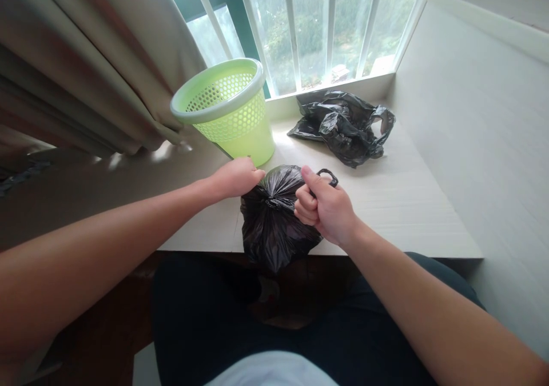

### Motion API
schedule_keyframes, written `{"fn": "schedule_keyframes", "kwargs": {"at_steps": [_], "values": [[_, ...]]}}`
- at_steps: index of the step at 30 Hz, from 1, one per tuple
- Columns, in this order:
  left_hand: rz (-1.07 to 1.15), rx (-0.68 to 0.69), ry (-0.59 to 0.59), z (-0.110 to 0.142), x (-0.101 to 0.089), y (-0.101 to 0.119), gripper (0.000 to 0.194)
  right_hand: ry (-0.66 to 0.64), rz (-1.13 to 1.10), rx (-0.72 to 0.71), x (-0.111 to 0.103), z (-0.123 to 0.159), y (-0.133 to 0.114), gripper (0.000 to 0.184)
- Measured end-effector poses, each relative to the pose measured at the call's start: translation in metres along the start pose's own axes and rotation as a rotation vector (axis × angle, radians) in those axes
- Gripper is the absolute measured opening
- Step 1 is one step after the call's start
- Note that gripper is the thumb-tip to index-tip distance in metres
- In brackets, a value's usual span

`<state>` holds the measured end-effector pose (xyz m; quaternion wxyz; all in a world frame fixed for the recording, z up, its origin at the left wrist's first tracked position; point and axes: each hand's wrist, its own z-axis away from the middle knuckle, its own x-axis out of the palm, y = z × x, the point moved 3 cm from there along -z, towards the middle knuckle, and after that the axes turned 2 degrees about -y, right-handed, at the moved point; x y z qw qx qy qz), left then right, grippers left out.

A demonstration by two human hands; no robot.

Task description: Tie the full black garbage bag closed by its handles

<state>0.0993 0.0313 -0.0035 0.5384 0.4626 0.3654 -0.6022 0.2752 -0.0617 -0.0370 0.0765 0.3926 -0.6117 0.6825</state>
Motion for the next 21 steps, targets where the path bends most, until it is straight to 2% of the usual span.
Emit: {"fn": "schedule_keyframes", "kwargs": {"at_steps": [8,13,16,18,20,21], "values": [[-0.062,0.050,0.035,-0.005,-0.004,-0.014,0.052,-0.029,-0.043,0.000,0.006,0.000,0.008,0.076],[0.047,0.101,0.034,-0.005,-0.003,-0.019,0.059,-0.020,-0.032,0.003,0.005,0.000,0.005,0.077],[0.336,0.169,0.042,0.003,-0.006,-0.014,0.059,0.028,-0.048,0.020,-0.002,0.000,0.000,0.075],[0.636,0.201,0.021,0.012,-0.009,-0.008,0.048,0.055,-0.077,0.045,-0.006,0.000,-0.002,0.074],[0.928,0.170,-0.064,0.021,-0.007,0.000,0.035,0.074,-0.109,0.063,-0.009,-0.001,-0.002,0.074],[1.041,0.166,-0.129,0.025,-0.005,0.006,0.036,0.082,-0.123,0.071,-0.009,-0.002,-0.002,0.074]]}}
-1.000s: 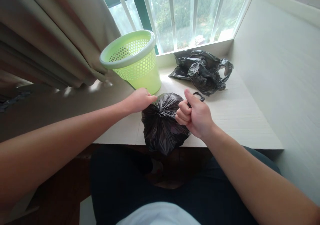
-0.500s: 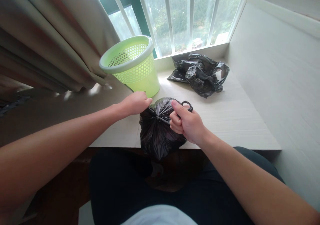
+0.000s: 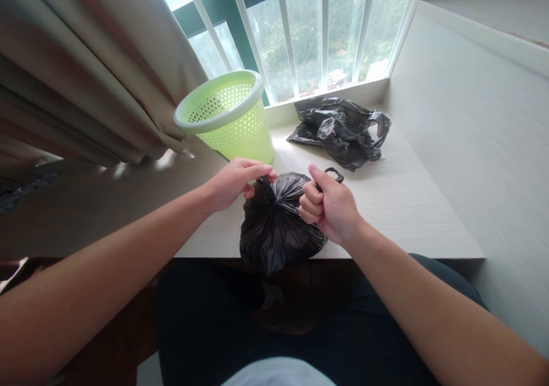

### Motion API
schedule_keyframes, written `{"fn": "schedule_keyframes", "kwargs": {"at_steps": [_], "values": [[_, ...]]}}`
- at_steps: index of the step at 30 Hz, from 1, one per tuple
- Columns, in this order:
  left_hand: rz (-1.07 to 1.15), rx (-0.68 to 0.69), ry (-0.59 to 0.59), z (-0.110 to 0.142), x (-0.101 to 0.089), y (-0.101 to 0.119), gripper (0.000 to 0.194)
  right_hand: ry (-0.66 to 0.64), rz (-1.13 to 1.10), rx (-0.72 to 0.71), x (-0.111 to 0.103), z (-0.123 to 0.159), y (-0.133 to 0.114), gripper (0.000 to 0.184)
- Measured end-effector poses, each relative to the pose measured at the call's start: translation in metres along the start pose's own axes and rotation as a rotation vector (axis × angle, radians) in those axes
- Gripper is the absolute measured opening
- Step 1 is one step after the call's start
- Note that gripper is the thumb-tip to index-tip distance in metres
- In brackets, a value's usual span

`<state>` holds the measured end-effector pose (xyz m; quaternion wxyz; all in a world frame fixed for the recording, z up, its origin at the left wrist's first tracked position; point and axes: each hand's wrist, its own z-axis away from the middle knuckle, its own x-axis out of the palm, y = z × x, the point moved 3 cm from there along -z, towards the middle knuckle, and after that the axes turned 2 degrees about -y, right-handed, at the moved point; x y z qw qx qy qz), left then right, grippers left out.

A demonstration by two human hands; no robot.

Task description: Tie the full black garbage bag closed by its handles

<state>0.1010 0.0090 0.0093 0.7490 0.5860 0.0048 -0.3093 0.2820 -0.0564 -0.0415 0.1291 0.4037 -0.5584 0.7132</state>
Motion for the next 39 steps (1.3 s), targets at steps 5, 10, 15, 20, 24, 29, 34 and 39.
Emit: {"fn": "schedule_keyframes", "kwargs": {"at_steps": [5,10,15,20,24,29,34,39], "values": [[0.251,-0.078,-0.120,0.000,0.023,-0.001,0.045,0.018,-0.027,0.024,-0.001,-0.003,0.004,0.074],[-0.037,0.005,-0.085,-0.007,0.029,-0.007,0.051,0.023,-0.004,0.032,-0.001,-0.003,0.006,0.073],[-0.551,0.311,-0.067,-0.013,0.036,-0.009,0.047,-0.030,0.116,0.029,0.007,-0.006,0.014,0.069],[-0.672,0.404,-0.090,-0.019,0.037,-0.008,0.042,-0.073,0.094,0.142,0.001,-0.009,0.010,0.067],[-0.563,0.327,0.031,-0.005,0.024,-0.003,0.040,-0.069,-0.004,0.060,-0.012,-0.005,-0.009,0.068],[-0.635,0.310,0.484,0.039,0.012,-0.013,0.046,-0.064,-0.043,-0.068,-0.015,-0.004,-0.019,0.067],[-0.925,0.247,0.490,0.063,0.043,-0.033,0.051,-0.106,-0.065,-0.032,-0.012,-0.008,-0.010,0.064],[-1.062,0.089,0.404,0.051,0.061,-0.036,0.044,-0.079,-0.044,-0.003,-0.016,-0.007,-0.006,0.066]]}}
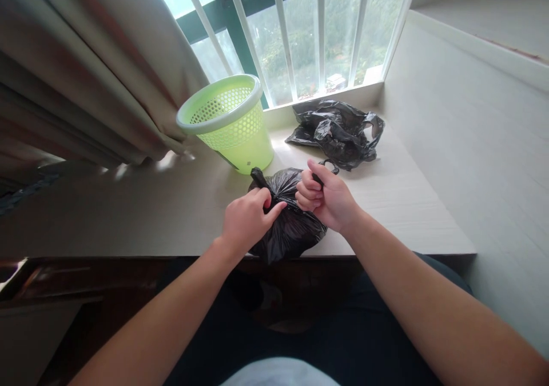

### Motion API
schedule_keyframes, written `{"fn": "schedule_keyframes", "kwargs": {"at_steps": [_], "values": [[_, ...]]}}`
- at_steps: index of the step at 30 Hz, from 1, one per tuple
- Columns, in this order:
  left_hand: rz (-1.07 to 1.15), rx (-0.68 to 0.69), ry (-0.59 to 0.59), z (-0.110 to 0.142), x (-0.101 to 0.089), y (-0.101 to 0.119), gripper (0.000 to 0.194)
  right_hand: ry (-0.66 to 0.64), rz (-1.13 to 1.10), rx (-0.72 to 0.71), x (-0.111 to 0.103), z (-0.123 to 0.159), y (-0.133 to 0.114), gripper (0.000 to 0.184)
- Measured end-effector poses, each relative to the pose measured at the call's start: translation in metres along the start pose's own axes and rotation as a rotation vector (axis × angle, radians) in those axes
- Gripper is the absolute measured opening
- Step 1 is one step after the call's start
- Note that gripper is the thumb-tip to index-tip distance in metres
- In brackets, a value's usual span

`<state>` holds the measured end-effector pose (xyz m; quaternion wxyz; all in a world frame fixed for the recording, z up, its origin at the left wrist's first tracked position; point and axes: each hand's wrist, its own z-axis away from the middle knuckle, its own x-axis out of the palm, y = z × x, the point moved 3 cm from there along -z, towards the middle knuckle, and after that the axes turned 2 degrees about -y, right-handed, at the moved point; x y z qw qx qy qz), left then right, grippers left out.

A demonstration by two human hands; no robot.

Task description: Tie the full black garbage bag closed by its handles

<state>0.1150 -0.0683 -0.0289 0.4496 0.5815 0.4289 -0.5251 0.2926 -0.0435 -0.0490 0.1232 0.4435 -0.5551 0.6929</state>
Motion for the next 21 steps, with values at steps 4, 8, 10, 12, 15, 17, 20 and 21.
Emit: {"fn": "schedule_keyframes", "kwargs": {"at_steps": [4,8,10,12,15,17,20,21], "values": [[-0.056,-0.019,-0.068,-0.004,0.001,0.002,0.037,0.005,0.007,0.000,-0.002,0.001,0.001,0.063],[-0.062,-0.053,-0.134,-0.004,0.000,0.000,0.028,0.018,0.022,0.008,-0.003,0.000,0.002,0.061],[0.027,-0.055,-0.168,-0.005,0.000,-0.002,0.026,0.037,0.028,0.015,-0.005,-0.001,0.002,0.061],[0.186,-0.037,-0.178,-0.008,-0.001,-0.006,0.024,0.068,0.023,-0.001,-0.008,-0.003,0.001,0.061],[0.444,0.003,-0.173,-0.013,-0.001,-0.013,0.026,0.120,0.018,-0.035,-0.012,-0.005,-0.001,0.061],[0.570,0.009,-0.188,-0.015,0.001,-0.018,0.029,0.144,0.022,-0.040,-0.015,-0.006,-0.001,0.061],[0.706,-0.011,-0.245,-0.017,0.006,-0.023,0.029,0.198,0.024,-0.070,-0.017,-0.008,-0.001,0.060],[0.749,-0.018,-0.270,-0.017,0.007,-0.024,0.029,0.223,0.026,-0.098,-0.018,-0.009,0.000,0.060]]}}
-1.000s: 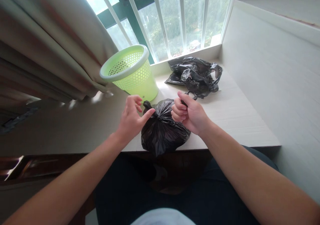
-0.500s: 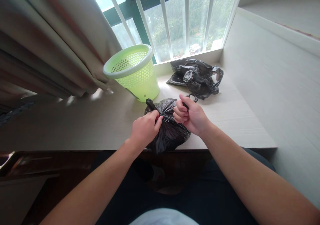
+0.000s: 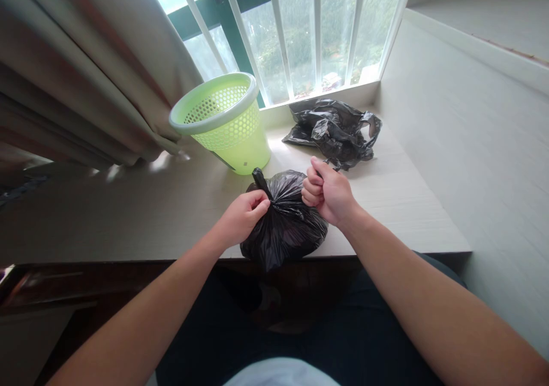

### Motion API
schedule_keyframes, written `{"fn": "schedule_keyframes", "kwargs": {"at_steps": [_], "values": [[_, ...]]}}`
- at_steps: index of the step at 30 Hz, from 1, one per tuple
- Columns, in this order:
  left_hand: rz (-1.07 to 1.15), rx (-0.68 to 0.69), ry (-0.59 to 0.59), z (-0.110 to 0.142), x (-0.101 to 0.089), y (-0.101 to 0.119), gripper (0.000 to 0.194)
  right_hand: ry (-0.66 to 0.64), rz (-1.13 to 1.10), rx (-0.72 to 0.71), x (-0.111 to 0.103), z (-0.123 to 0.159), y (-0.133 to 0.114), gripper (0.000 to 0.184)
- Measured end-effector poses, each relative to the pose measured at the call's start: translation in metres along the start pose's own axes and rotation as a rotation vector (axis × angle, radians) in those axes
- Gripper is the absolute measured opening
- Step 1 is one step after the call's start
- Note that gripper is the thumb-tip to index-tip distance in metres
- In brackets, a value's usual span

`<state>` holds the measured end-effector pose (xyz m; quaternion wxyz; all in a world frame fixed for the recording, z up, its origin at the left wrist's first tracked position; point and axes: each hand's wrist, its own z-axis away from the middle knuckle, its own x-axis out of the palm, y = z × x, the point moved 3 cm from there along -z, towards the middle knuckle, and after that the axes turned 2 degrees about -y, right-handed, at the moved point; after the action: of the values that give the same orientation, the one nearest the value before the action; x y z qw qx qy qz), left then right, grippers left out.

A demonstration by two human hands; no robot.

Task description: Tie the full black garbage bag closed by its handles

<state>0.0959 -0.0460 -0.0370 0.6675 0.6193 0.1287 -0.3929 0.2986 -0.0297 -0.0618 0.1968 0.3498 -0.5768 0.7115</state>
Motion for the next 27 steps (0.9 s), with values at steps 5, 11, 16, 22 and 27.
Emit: {"fn": "schedule_keyframes", "kwargs": {"at_steps": [5,11,16,22,27], "values": [[0.304,-0.064,-0.099,0.002,0.001,-0.005,0.037,0.031,0.053,-0.202,0.003,-0.003,0.002,0.062],[0.531,-0.105,-0.154,0.008,-0.004,-0.004,0.055,-0.008,0.076,-0.249,0.005,-0.008,0.006,0.066],[0.556,-0.086,-0.214,0.010,-0.006,-0.011,0.056,-0.021,0.095,-0.265,0.002,-0.010,0.008,0.067],[0.178,-0.036,-0.112,0.012,-0.007,-0.007,0.040,-0.061,0.141,-0.278,-0.002,-0.011,0.003,0.068],[-0.223,0.028,0.218,0.012,-0.021,0.013,0.050,-0.090,0.196,-0.352,0.003,-0.006,0.008,0.057]]}}
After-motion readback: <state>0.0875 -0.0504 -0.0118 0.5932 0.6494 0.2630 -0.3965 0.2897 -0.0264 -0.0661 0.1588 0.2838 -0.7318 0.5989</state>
